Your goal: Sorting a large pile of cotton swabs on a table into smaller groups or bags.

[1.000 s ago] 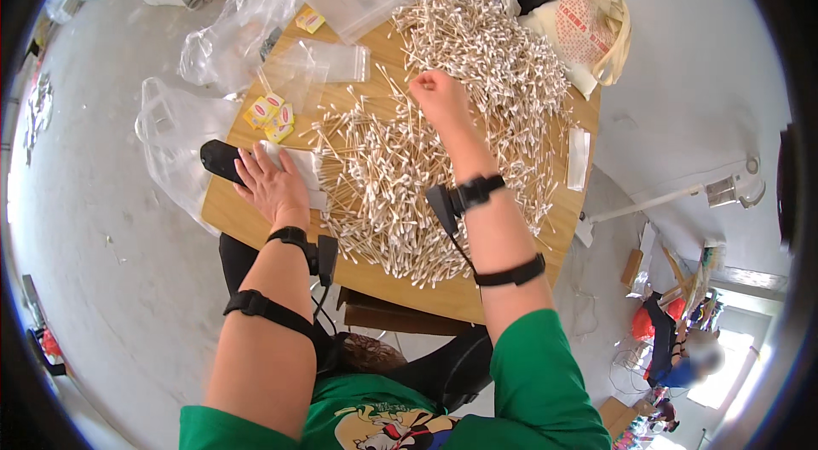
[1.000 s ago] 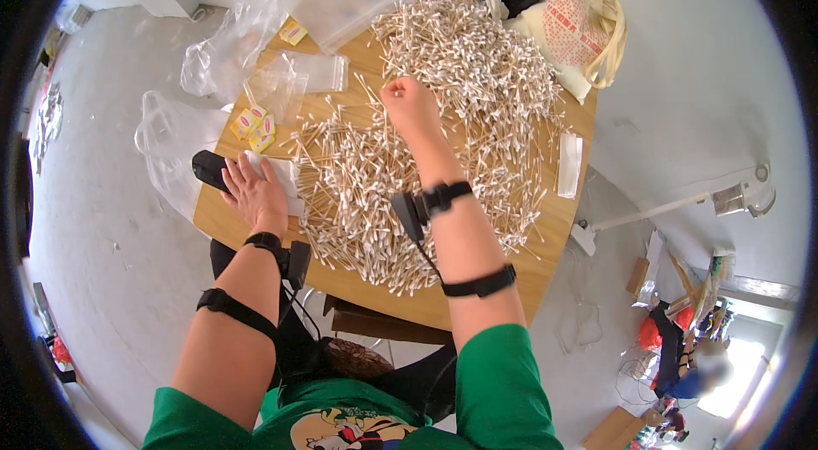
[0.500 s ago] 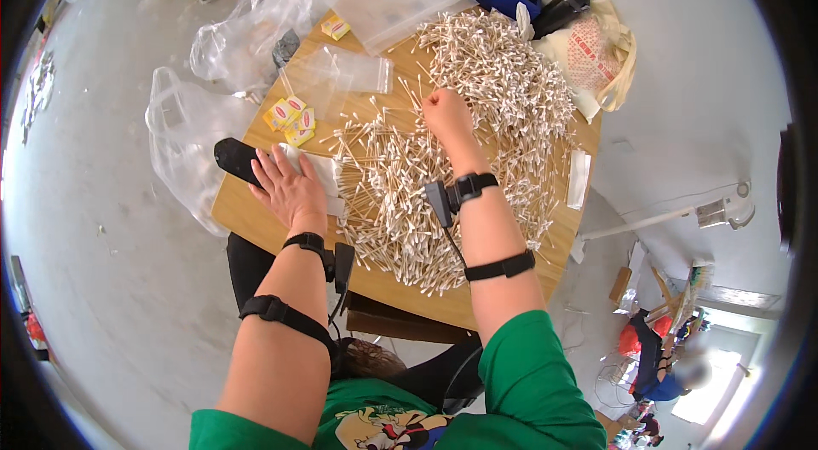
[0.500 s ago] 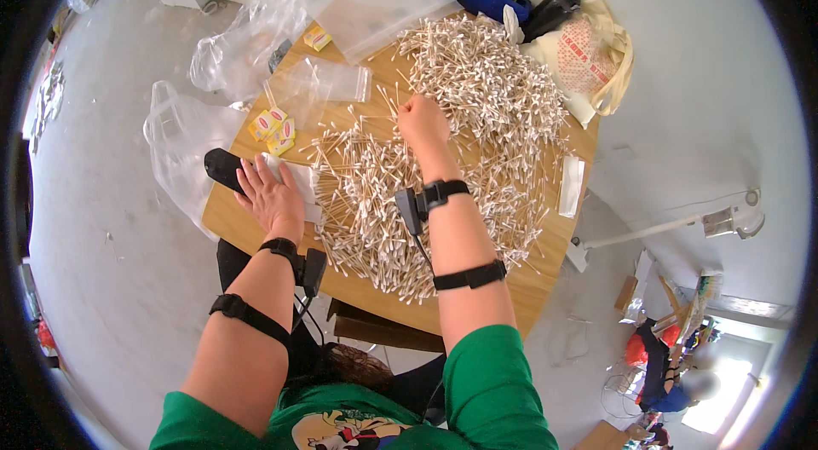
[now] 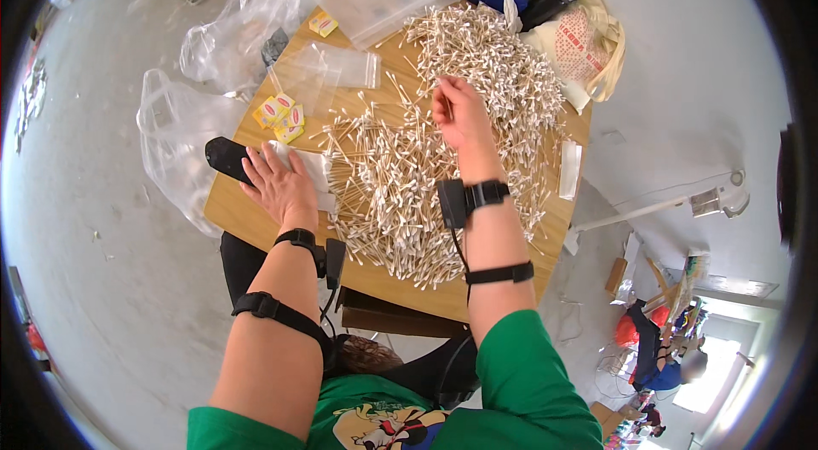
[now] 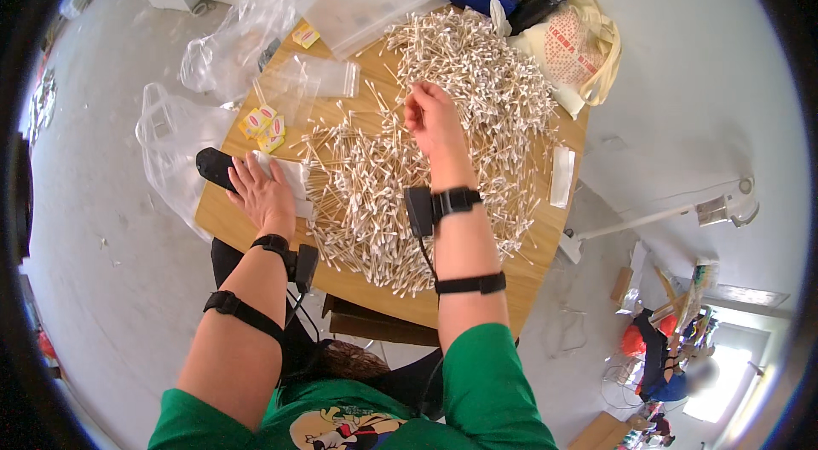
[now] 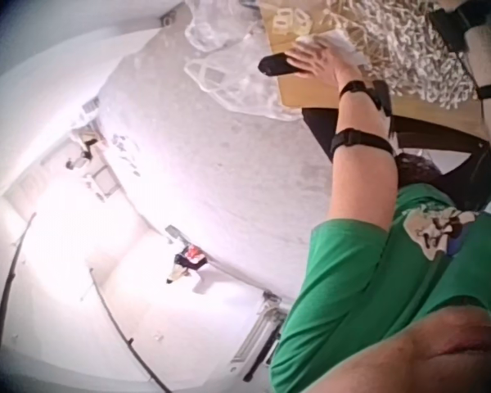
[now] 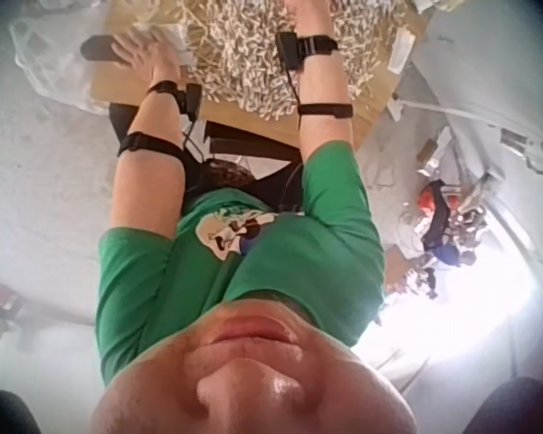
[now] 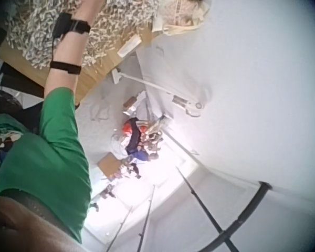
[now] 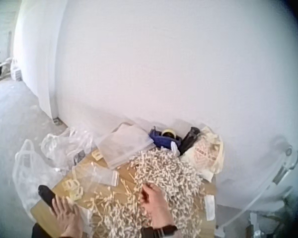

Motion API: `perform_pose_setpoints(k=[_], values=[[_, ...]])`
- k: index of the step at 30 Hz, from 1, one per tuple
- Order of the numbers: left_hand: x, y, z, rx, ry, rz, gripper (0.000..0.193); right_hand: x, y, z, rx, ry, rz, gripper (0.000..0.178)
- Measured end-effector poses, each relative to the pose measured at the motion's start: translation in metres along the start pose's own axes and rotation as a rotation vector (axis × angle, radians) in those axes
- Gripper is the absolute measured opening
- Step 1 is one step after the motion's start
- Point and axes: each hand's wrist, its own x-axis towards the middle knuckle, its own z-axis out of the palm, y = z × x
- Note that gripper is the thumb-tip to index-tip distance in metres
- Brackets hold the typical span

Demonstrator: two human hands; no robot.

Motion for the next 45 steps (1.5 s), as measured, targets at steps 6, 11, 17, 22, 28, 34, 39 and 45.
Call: perform_pose_setpoints(k=[6,11,17,22,28,34,39,45], values=[[0.000,0.001,0.006,0.025,0.026,0.024,0.054,0.066,0.006,0.019,-1.610,0.195,-0.407,0.017],[-0.002,0.004,0.006,0.035,0.026,0.019,0.054,0.066,0.008,0.036,-1.714,0.257,-0.220,0.026],[-0.001,-0.001,0.009,0.060,0.000,0.031,0.055,-0.032,0.000,0.022,-0.465,-0.116,-0.032,0.019],[-0.004,-0.001,0.012,0.090,0.017,0.042,0.056,-0.188,0.040,0.009,-0.244,-0.689,0.470,0.007],[-0.010,0.002,0.010,0.069,0.018,0.086,0.056,-0.300,0.173,-0.029,-0.726,-0.631,0.773,0.018],[-0.009,0.003,-0.001,0.019,0.007,0.066,0.057,-0.300,0.236,-0.057,-1.037,0.065,0.045,0.026],[-0.011,0.004,0.003,0.001,-0.016,0.049,0.059,-0.305,0.249,-0.060,-1.330,-0.173,0.156,0.030],[-0.012,0.008,-0.002,0.030,-0.023,0.036,0.060,-0.312,0.199,-0.029,-1.088,-0.480,0.034,0.022]])
